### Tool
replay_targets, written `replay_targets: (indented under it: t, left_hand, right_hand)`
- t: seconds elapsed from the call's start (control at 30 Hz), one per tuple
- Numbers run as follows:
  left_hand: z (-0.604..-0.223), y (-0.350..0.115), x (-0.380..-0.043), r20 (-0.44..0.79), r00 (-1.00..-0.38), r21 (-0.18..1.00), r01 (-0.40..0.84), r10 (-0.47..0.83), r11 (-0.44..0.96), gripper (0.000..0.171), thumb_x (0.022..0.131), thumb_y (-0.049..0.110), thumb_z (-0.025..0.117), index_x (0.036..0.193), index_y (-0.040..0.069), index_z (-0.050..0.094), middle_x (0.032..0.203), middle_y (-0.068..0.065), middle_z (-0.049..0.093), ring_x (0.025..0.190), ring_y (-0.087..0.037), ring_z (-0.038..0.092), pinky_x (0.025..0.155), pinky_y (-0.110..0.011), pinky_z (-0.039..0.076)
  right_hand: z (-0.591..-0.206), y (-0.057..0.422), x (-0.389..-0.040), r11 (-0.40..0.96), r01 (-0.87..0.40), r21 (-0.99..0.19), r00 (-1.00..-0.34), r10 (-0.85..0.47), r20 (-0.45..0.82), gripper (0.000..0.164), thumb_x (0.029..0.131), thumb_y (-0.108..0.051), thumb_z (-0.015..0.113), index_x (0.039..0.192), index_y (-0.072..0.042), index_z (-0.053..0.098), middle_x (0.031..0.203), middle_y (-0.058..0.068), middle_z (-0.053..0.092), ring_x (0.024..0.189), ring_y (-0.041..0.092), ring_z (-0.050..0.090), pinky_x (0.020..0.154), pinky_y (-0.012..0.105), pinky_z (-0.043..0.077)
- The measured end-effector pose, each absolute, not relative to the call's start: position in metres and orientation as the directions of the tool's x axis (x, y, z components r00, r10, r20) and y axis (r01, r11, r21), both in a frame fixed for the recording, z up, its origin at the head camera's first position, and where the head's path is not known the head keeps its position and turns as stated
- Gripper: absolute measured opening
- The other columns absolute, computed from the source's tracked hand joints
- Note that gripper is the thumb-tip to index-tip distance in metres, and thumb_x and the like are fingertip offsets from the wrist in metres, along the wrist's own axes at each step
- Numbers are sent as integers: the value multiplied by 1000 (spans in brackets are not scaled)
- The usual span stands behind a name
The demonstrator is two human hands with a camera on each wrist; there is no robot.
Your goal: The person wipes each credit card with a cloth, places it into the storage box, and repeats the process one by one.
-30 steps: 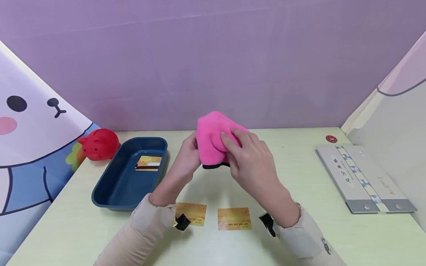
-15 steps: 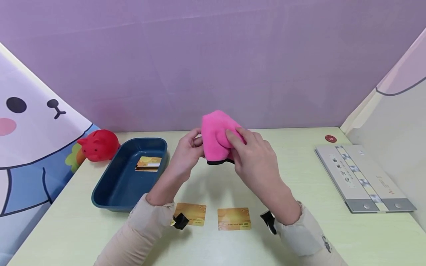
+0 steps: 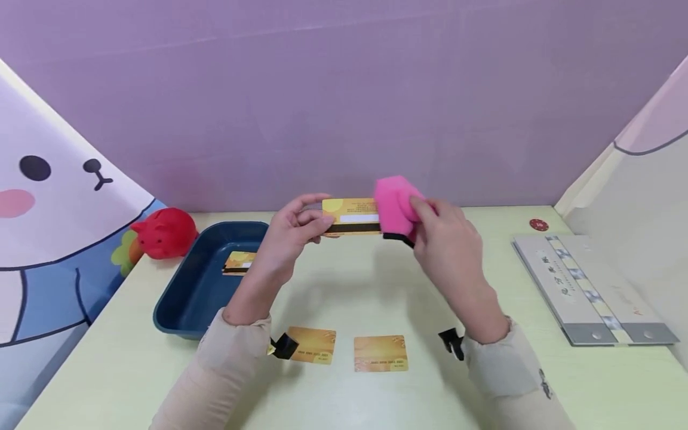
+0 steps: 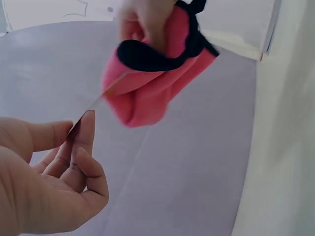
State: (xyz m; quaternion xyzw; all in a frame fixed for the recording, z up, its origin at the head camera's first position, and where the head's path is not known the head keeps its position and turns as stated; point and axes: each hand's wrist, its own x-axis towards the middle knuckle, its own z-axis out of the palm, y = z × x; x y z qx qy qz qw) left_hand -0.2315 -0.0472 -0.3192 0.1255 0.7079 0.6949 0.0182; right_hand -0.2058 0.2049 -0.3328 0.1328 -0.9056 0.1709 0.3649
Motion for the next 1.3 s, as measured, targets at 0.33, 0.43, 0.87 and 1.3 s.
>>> replay_targets:
  t: [0.33,0.43,0.87,1.3]
  left_hand:
    - [-291,-116,-237,94,-985,965,126,145,229,39,99,18,64,137,17,57,103,0,73,94,-15,64,79,-30,48]
    - [-284,-152,-248,38,-994,920,75,102,384,41,100,20,62,140,15,54,117,-11,68,98,-18,63,80,-26,49]
    - [-329,-236,-273,-224,-972,633,-197,-67,749,47,96,6,57,142,0,48,119,-25,59,77,-18,64,79,-35,58]
    - [-297,-170,-237,-146,-971,269,145,189,952,59,98,24,64,150,9,42,138,-16,60,117,-31,62,97,-45,54]
  right_hand:
    - [-327,220,-204,906,-305,-294,-742,-33,669,39,88,-1,60,126,-7,68,110,21,67,97,45,60,58,63,45]
    - [-324,222,-201,903,-317,-291,-722,-31,691,38,88,-1,60,125,-7,69,109,21,67,96,45,60,55,63,44]
    - [-318,218,-194,881,-340,-330,-746,-39,665,38,91,-2,56,127,-5,67,112,23,65,97,46,57,54,62,43]
    - [-315,215,-189,881,-347,-322,-728,-37,685,38,91,-3,57,128,-6,67,112,23,67,94,45,58,54,61,44]
